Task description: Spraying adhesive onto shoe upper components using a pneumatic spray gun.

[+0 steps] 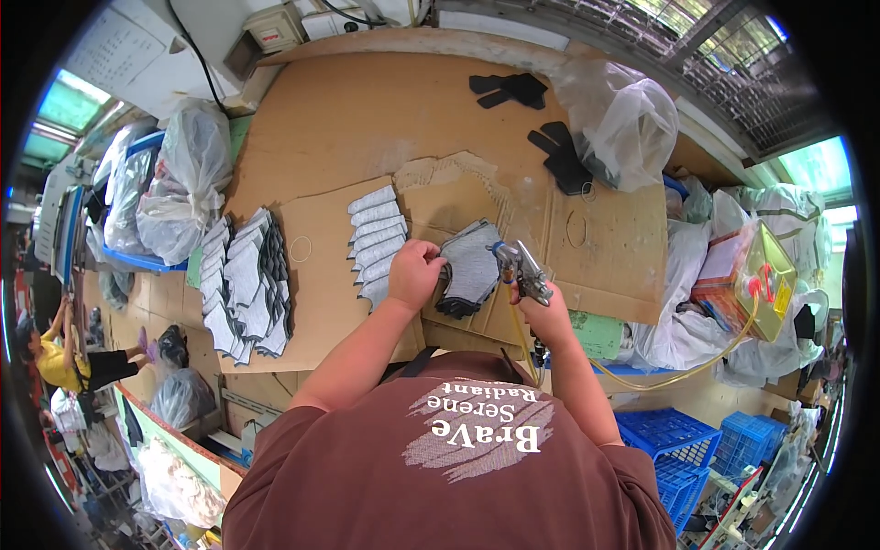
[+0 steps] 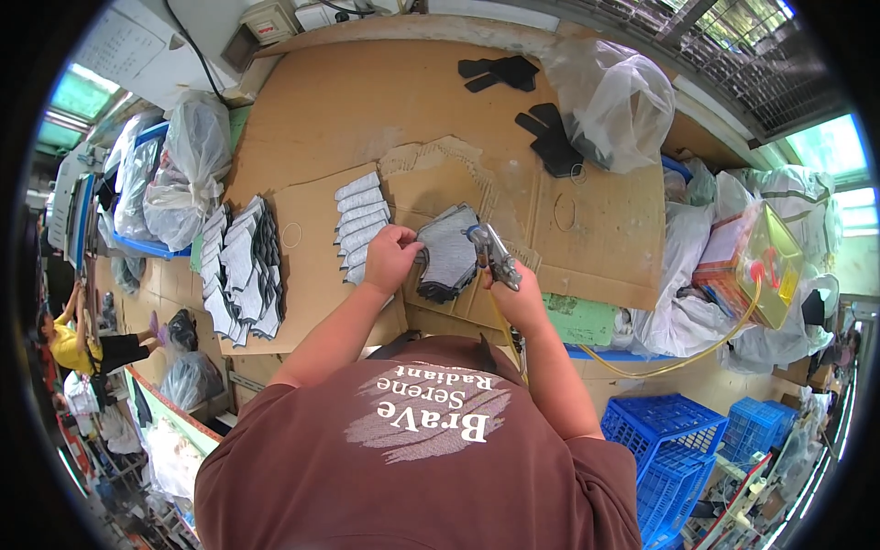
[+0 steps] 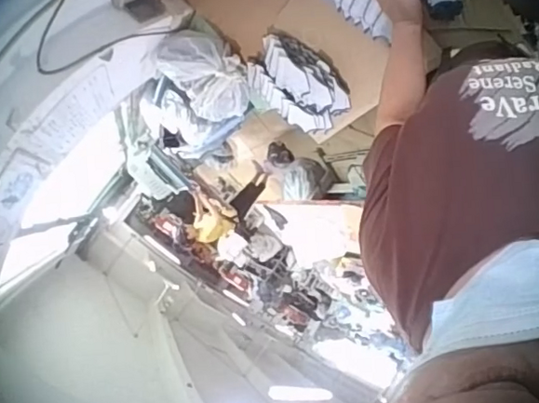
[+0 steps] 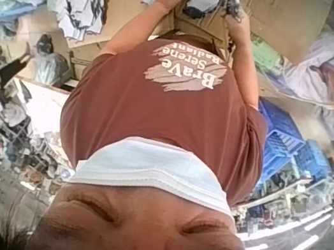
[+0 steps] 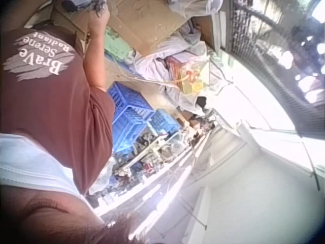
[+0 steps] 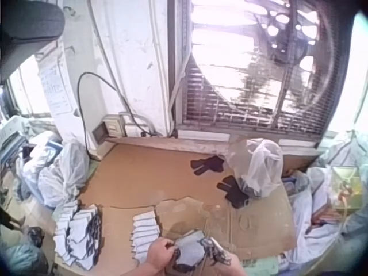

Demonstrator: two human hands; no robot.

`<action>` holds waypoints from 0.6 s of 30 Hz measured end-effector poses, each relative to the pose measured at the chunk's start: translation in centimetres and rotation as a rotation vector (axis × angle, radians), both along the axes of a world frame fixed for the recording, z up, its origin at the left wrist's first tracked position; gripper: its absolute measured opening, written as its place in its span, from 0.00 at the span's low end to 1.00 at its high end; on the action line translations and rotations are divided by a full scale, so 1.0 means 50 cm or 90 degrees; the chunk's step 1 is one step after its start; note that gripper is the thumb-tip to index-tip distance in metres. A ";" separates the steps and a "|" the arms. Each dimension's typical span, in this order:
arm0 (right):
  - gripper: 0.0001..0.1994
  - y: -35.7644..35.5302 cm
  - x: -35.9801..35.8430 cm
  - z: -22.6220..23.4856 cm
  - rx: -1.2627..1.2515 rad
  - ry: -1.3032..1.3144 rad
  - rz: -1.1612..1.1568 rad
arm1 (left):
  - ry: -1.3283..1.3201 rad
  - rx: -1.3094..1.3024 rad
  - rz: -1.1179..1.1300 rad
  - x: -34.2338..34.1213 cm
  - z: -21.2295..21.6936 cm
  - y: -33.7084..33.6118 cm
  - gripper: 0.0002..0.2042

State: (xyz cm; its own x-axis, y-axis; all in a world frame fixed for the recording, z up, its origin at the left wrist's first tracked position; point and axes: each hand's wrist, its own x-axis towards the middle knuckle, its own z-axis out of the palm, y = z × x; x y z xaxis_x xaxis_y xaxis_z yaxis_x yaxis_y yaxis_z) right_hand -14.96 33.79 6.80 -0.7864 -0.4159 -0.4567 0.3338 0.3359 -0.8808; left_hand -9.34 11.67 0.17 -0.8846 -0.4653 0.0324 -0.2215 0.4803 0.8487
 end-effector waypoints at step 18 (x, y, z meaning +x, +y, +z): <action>0.13 0.000 0.025 0.008 -0.054 0.013 0.161 | -0.285 0.488 0.203 0.238 -0.069 -0.163 0.06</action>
State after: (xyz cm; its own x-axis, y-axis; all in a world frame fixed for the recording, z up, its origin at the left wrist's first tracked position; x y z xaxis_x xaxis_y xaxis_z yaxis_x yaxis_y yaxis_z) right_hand -13.71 33.78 7.22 -0.6609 -0.6367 -0.3973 0.2306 0.3315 -0.9148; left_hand 2.57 3.51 -3.29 -0.5679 -0.4410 -0.6950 -0.6286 -0.3126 0.7121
